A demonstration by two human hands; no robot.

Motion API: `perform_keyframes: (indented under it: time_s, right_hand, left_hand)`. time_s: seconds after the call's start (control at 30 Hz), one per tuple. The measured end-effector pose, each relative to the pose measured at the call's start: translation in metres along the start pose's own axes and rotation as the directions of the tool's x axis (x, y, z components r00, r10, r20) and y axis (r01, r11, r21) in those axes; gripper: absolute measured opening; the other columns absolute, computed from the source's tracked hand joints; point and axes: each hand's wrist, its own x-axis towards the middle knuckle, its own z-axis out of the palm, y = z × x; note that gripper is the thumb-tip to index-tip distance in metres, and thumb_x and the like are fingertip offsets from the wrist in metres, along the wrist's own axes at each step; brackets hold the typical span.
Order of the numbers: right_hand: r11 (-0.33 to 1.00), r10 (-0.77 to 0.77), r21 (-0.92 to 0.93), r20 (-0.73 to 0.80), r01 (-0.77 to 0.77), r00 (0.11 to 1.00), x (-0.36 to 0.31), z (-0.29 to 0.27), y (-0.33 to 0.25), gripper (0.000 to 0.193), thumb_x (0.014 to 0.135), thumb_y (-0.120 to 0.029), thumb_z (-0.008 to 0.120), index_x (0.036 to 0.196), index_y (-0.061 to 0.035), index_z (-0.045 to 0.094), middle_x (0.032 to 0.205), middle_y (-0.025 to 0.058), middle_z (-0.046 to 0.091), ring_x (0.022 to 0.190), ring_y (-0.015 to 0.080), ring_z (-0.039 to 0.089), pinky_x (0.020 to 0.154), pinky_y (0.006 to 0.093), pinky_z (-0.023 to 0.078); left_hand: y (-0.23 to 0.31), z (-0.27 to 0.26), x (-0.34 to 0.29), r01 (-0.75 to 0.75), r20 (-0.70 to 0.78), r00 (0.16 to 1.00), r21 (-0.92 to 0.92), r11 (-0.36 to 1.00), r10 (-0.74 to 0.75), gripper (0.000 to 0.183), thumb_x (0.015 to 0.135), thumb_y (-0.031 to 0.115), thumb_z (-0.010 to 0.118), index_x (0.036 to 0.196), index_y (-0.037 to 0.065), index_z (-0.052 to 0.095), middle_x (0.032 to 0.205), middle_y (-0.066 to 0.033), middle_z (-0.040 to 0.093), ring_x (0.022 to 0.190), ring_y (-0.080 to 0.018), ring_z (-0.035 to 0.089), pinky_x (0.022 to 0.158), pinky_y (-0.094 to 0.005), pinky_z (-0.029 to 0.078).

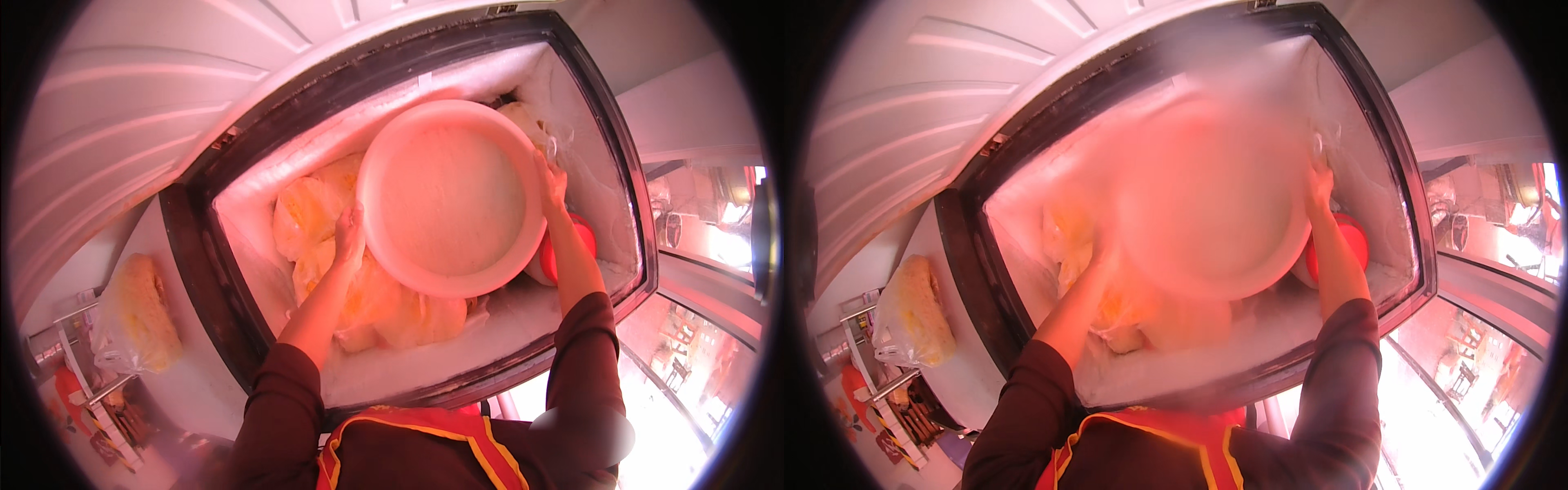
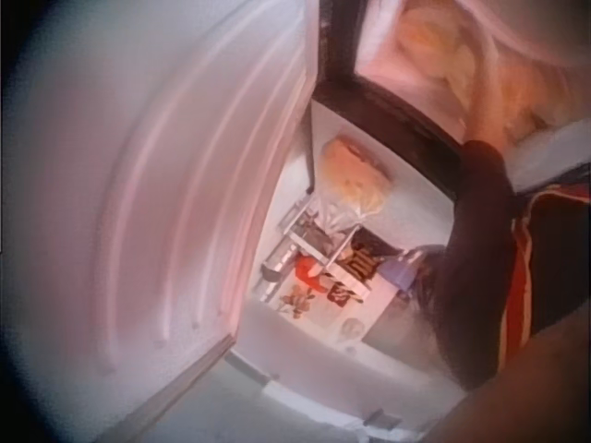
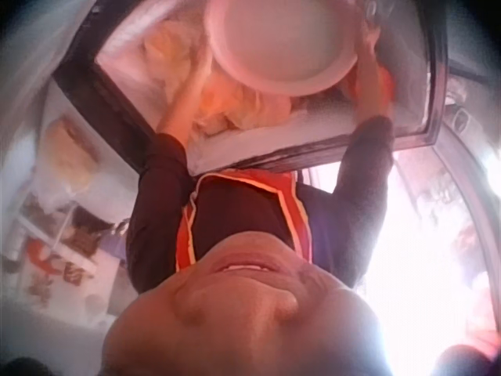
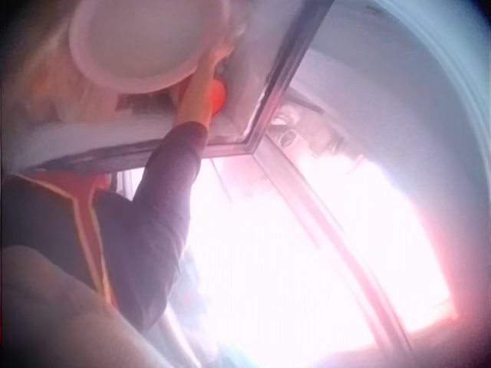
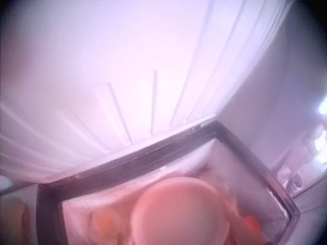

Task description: The person sweeps debris into a dustpan, disposes of trash into a bin, then opens a chest freezer and places a bowl and several plastic bags of food inside. The person closes the freezer after arranging the items.

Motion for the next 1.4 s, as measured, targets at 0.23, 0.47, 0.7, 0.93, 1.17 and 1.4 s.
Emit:
perform_keyframes:
  time_s: [0.23,0.47,0.7,0.93,1.17,1.4]
  right_hand:
    - [0.996,0.086,-0.036,0.027,-0.085,0.996,-0.003,0.000,0.011,0.059,0.084,-0.053,0.067,0.092,0.0056,0.069,0.078,0.0022,0.062,0.072,0.0101,0.054,0.063,0.0270,0.045]
    - [0.996,0.057,0.061,0.074,-0.062,0.996,-0.028,0.004,-0.004,0.063,0.084,-0.056,0.065,0.092,0.0068,0.068,0.080,0.0038,0.062,0.074,0.0111,0.054,0.065,0.0277,0.045]
    - [0.997,0.074,-0.012,0.079,-0.073,0.994,-0.041,-0.002,-0.020,0.063,0.087,-0.054,0.062,0.098,0.0076,0.067,0.086,0.0052,0.063,0.080,0.0117,0.055,0.070,0.0281,0.046]
    - [0.989,0.081,0.111,0.144,-0.098,0.986,-0.028,-0.004,0.011,0.058,0.090,-0.049,0.062,0.105,0.0077,0.066,0.093,0.0046,0.065,0.085,0.0108,0.058,0.074,0.0257,0.048]
    - [0.982,0.181,0.045,0.094,-0.186,0.979,-0.034,-0.005,-0.015,0.056,0.090,-0.045,0.064,0.113,0.0061,0.064,0.099,0.0045,0.066,0.087,0.0114,0.060,0.076,0.0250,0.049]
    - [0.968,0.109,0.215,0.109,-0.131,0.988,-0.020,-0.013,0.009,0.051,0.090,-0.042,0.065,0.111,0.0052,0.066,0.098,0.0043,0.066,0.086,0.0107,0.059,0.075,0.0249,0.049]
  left_hand:
    - [0.018,-0.003,-0.006,0.039,-0.044,0.998,0.049,0.998,-0.037,0.034,0.100,0.033,0.050,0.095,0.001,0.059,0.083,-0.0026,0.057,0.076,-0.0098,0.051,0.069,-0.0273,0.043]
    - [0.016,-0.014,0.003,0.023,-0.057,0.998,0.196,0.980,-0.012,0.034,0.100,0.033,0.050,0.095,0.001,0.059,0.082,-0.0024,0.057,0.075,-0.0097,0.051,0.068,-0.0268,0.043]
    - [0.012,-0.008,0.012,0.015,0.016,1.000,-0.002,1.000,-0.015,0.034,0.100,0.035,0.049,0.102,0.002,0.059,0.087,-0.0027,0.058,0.077,-0.0100,0.053,0.068,-0.0260,0.043]
    - [0.020,-0.006,0.016,0.051,0.011,0.998,0.198,0.979,-0.054,0.033,0.099,0.034,0.050,0.089,0.004,0.055,0.079,-0.0012,0.054,0.072,-0.0093,0.048,0.064,-0.0267,0.040]
    - [0.022,-0.005,0.017,0.082,0.008,0.996,0.136,0.987,-0.084,0.034,0.099,0.035,0.051,0.085,0.004,0.055,0.075,-0.0007,0.052,0.069,-0.0090,0.047,0.062,-0.0262,0.039]
    - [0.018,-0.001,0.024,0.130,0.012,0.991,0.201,0.971,-0.135,0.037,0.099,0.037,0.050,0.092,0.002,0.060,0.079,-0.0018,0.058,0.073,-0.0098,0.052,0.064,-0.0271,0.041]
